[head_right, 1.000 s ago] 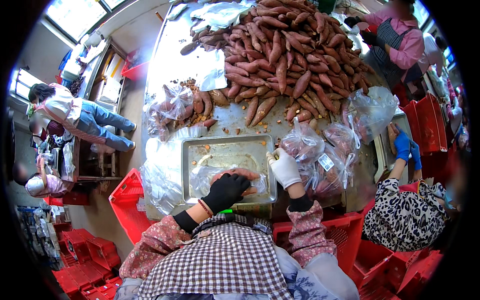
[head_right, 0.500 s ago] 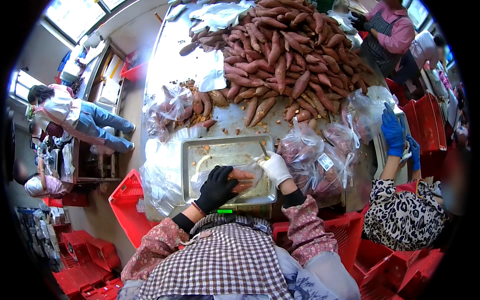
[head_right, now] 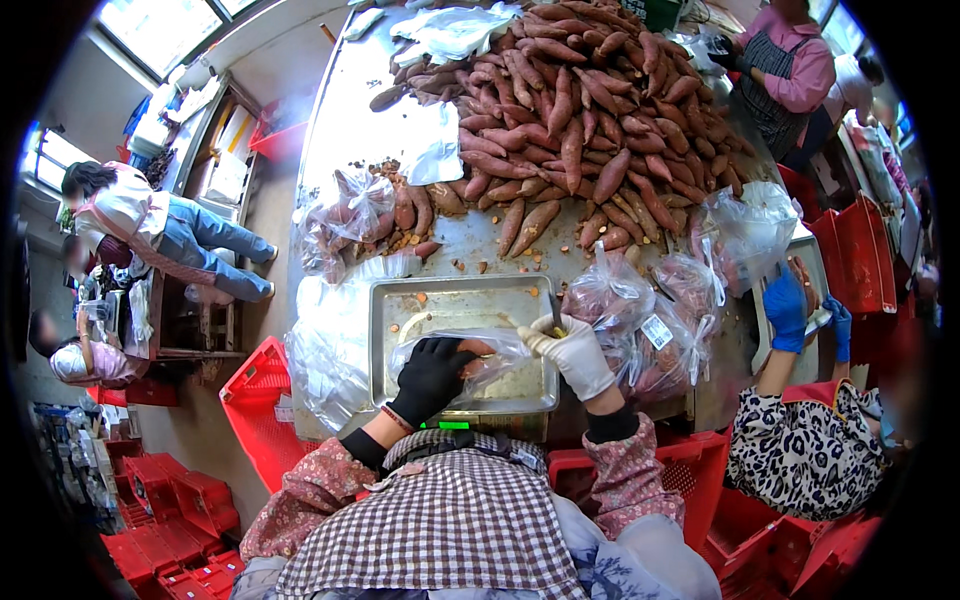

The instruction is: The person sorts sweet potatoes from a large pile on a table, places them into plastic bags, weighs the bags on a digital scale, and sets the filled bags aside. The person repeats this process continuously while other workers perform similar tasks nearby.

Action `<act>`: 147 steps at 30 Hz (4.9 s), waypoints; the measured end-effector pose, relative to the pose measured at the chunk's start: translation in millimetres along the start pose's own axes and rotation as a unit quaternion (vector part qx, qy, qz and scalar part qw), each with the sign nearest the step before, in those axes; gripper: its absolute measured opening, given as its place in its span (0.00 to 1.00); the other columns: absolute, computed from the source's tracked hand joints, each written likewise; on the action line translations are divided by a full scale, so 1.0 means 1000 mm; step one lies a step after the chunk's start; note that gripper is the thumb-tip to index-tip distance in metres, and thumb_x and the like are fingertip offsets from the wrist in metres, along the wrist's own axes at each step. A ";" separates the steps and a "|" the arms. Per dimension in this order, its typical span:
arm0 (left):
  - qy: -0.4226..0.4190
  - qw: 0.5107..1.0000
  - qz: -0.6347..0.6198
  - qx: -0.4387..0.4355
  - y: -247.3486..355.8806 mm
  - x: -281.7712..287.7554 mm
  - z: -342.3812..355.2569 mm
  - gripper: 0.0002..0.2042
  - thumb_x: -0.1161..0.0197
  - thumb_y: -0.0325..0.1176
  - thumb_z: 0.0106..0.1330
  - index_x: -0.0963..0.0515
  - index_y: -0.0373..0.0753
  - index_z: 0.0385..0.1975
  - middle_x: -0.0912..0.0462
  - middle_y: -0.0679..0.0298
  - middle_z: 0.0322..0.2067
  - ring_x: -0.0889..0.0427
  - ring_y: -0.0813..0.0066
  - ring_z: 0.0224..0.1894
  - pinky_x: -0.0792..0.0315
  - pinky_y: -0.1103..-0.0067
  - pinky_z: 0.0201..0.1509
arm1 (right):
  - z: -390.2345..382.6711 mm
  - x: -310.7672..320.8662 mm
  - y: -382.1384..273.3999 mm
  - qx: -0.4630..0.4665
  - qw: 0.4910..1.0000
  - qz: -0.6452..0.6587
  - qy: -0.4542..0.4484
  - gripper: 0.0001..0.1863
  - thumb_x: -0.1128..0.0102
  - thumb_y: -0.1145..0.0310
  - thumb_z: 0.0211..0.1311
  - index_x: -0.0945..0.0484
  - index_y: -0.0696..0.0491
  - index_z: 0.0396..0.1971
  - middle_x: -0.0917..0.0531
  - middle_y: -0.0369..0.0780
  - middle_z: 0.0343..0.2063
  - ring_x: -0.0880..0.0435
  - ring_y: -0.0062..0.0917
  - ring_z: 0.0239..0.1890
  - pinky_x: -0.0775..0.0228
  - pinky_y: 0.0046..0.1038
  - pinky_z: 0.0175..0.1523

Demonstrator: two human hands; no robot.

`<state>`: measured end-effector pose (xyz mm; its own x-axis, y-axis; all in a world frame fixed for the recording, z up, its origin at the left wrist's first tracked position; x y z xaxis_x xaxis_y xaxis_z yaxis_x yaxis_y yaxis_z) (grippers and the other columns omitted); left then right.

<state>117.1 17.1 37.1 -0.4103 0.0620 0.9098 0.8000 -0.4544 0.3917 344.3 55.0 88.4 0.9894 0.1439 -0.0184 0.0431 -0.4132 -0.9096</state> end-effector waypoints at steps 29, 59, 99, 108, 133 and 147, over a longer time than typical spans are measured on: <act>0.115 0.683 -0.647 0.319 -0.034 0.072 0.026 0.17 0.40 0.36 0.68 0.26 0.34 0.52 0.19 0.62 0.45 0.21 0.78 0.48 0.28 0.79 0.51 | 0.137 -0.004 -0.032 0.101 0.988 0.031 -0.112 0.19 0.27 0.71 0.53 0.21 0.59 0.44 0.17 0.35 0.36 0.21 0.17 0.33 0.27 0.22 0.38; 0.126 0.373 -0.898 0.199 -0.070 0.036 0.084 0.23 0.41 0.42 0.69 0.34 0.34 0.55 0.27 0.51 0.49 0.24 0.57 0.54 0.26 0.64 0.60 | 0.072 -0.056 -0.031 0.328 0.894 -0.293 0.084 0.20 0.43 0.70 0.59 0.23 0.44 0.53 0.17 0.50 0.29 0.17 0.44 0.33 0.25 0.40 0.37; 0.045 0.660 -0.697 0.278 -0.039 0.038 0.073 0.16 0.42 0.39 0.70 0.26 0.39 0.52 0.19 0.67 0.38 0.23 0.83 0.32 0.34 0.87 0.32 | 0.086 -0.021 -0.047 -0.029 0.926 0.244 -0.287 0.11 0.42 0.73 0.62 0.21 0.57 0.43 0.18 0.37 0.34 0.20 0.20 0.36 0.28 0.17 0.39; 0.185 0.968 -0.116 0.121 -0.016 0.084 0.087 0.13 0.32 0.47 0.55 0.22 0.47 0.30 0.21 0.60 0.28 0.20 0.56 0.28 0.28 0.66 0.30 | 0.065 -0.044 -0.055 0.319 0.863 -0.391 0.029 0.19 0.46 0.73 0.59 0.22 0.49 0.51 0.15 0.44 0.34 0.15 0.34 0.32 0.24 0.33 0.38; 0.139 0.977 0.025 0.162 -0.001 0.110 0.093 0.09 0.32 0.43 0.55 0.17 0.48 0.33 0.17 0.62 0.45 0.16 0.66 0.35 0.24 0.72 0.34 | 0.088 -0.063 -0.061 0.277 0.827 -0.484 0.067 0.18 0.53 0.72 0.58 0.22 0.49 0.48 0.16 0.49 0.31 0.17 0.44 0.34 0.25 0.42 0.40; 0.129 0.669 -0.708 0.186 -0.088 0.015 0.076 0.29 0.42 0.18 0.61 0.40 0.37 0.63 0.23 0.62 0.43 0.23 0.75 0.43 0.28 0.82 0.51 | 0.053 -0.082 -0.071 0.308 0.881 -0.339 0.120 0.22 0.45 0.76 0.59 0.23 0.47 0.54 0.17 0.49 0.39 0.15 0.39 0.40 0.24 0.32 0.45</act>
<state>73.9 125.0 26.9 -0.8956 0.0189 -0.4445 -0.4368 0.1522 0.8866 252.3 120.1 132.7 0.7689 -0.0552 0.6370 0.6255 0.2712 -0.7315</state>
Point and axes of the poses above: each hand's wrist, its own z-axis towards the middle knuckle, its own x-axis out of the back of the hand, y = z × x, the point moved 4 cm from there along z, towards the middle knuckle
